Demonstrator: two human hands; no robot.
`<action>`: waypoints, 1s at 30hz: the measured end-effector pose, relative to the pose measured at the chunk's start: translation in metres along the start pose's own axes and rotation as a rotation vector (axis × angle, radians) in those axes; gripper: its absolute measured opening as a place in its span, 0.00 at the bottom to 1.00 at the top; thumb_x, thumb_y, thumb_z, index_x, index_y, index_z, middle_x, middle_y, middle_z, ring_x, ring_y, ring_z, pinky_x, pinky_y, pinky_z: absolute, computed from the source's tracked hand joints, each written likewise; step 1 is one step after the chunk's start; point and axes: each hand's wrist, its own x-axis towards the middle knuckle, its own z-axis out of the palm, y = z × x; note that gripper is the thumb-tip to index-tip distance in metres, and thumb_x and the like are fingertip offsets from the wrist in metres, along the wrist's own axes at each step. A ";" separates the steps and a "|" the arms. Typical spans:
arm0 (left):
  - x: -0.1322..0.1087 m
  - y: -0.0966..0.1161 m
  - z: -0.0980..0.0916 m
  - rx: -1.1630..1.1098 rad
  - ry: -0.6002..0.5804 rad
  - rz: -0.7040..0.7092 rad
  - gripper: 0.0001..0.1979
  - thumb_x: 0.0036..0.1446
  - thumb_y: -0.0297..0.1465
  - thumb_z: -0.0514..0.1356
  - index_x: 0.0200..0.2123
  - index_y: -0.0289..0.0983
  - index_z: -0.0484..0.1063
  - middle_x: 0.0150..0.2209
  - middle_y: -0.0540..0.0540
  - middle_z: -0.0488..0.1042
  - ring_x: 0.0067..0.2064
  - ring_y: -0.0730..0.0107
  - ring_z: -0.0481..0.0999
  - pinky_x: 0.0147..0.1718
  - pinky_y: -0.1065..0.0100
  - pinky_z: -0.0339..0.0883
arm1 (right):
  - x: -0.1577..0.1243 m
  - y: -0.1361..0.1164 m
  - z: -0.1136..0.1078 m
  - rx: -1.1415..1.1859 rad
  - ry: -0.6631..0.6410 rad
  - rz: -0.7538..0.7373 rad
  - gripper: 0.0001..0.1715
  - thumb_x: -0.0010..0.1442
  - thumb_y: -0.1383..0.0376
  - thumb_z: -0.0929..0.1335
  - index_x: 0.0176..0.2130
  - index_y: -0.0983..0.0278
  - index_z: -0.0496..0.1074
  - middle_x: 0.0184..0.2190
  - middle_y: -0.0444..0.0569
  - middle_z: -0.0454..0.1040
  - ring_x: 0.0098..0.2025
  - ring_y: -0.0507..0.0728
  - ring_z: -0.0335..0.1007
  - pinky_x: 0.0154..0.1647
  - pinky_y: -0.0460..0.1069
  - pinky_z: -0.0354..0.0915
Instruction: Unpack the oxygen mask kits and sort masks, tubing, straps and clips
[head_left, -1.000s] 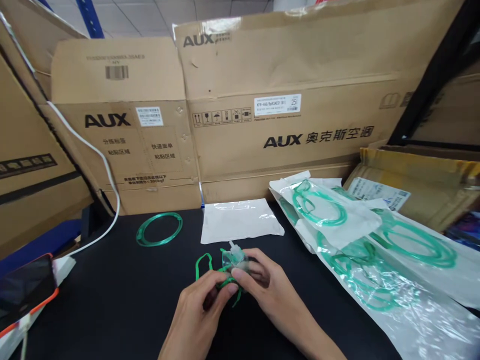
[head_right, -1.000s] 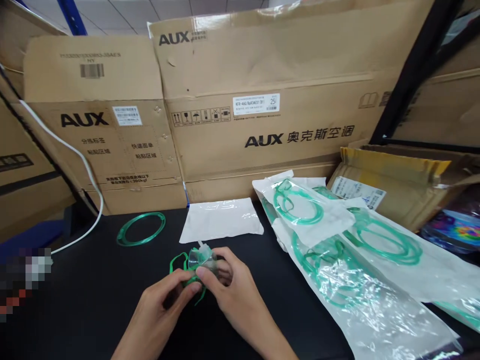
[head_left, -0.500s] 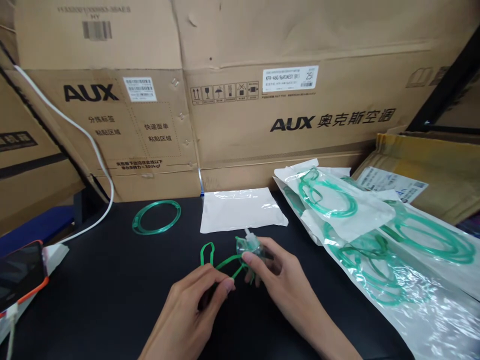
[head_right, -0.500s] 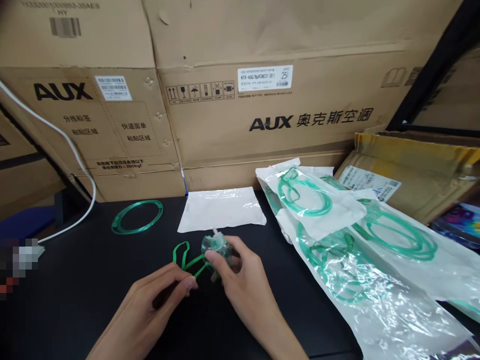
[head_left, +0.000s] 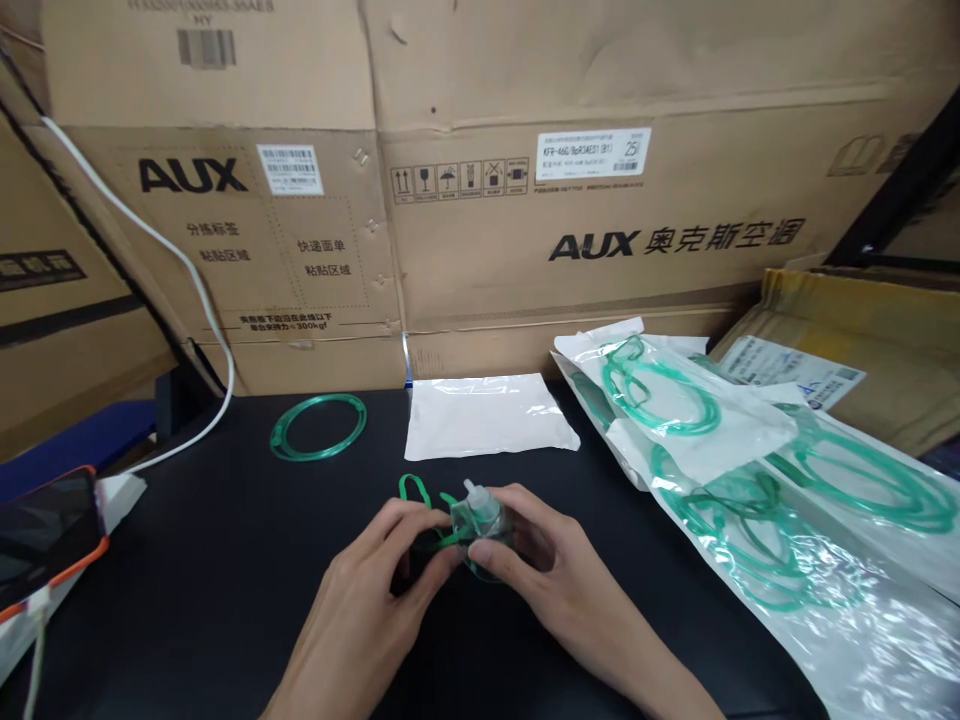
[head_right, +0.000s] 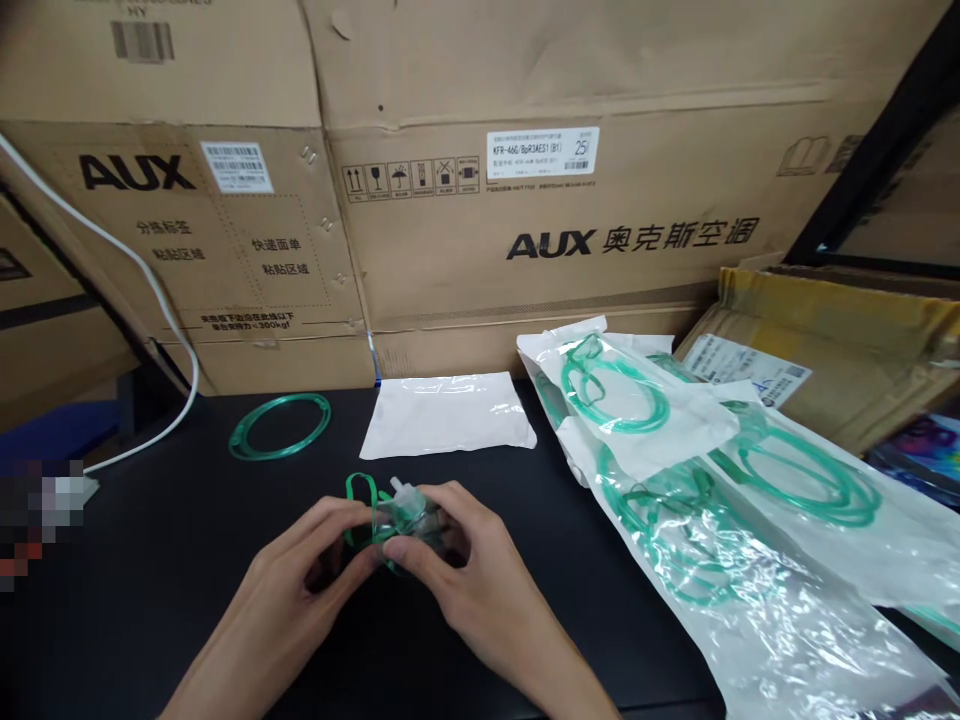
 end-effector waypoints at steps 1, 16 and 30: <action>0.000 0.000 0.001 -0.009 -0.027 0.002 0.10 0.70 0.39 0.54 0.47 0.46 0.74 0.44 0.50 0.75 0.32 0.71 0.72 0.31 0.70 0.65 | -0.001 -0.001 0.001 0.041 -0.032 0.004 0.14 0.61 0.57 0.73 0.47 0.58 0.75 0.39 0.43 0.71 0.41 0.53 0.69 0.41 0.46 0.67; -0.004 0.007 -0.018 0.034 -0.044 -0.118 0.13 0.70 0.45 0.52 0.44 0.48 0.74 0.43 0.52 0.74 0.34 0.70 0.71 0.34 0.69 0.63 | 0.000 -0.013 -0.028 -0.036 0.095 0.085 0.22 0.61 0.53 0.72 0.52 0.59 0.73 0.42 0.48 0.78 0.47 0.59 0.75 0.51 0.53 0.70; -0.007 -0.012 -0.009 0.167 -0.197 0.071 0.10 0.66 0.38 0.59 0.49 0.47 0.74 0.48 0.50 0.73 0.43 0.65 0.79 0.42 0.66 0.71 | -0.039 -0.052 -0.024 -0.253 0.224 -0.360 0.10 0.67 0.53 0.68 0.42 0.53 0.76 0.49 0.47 0.76 0.53 0.60 0.75 0.54 0.55 0.71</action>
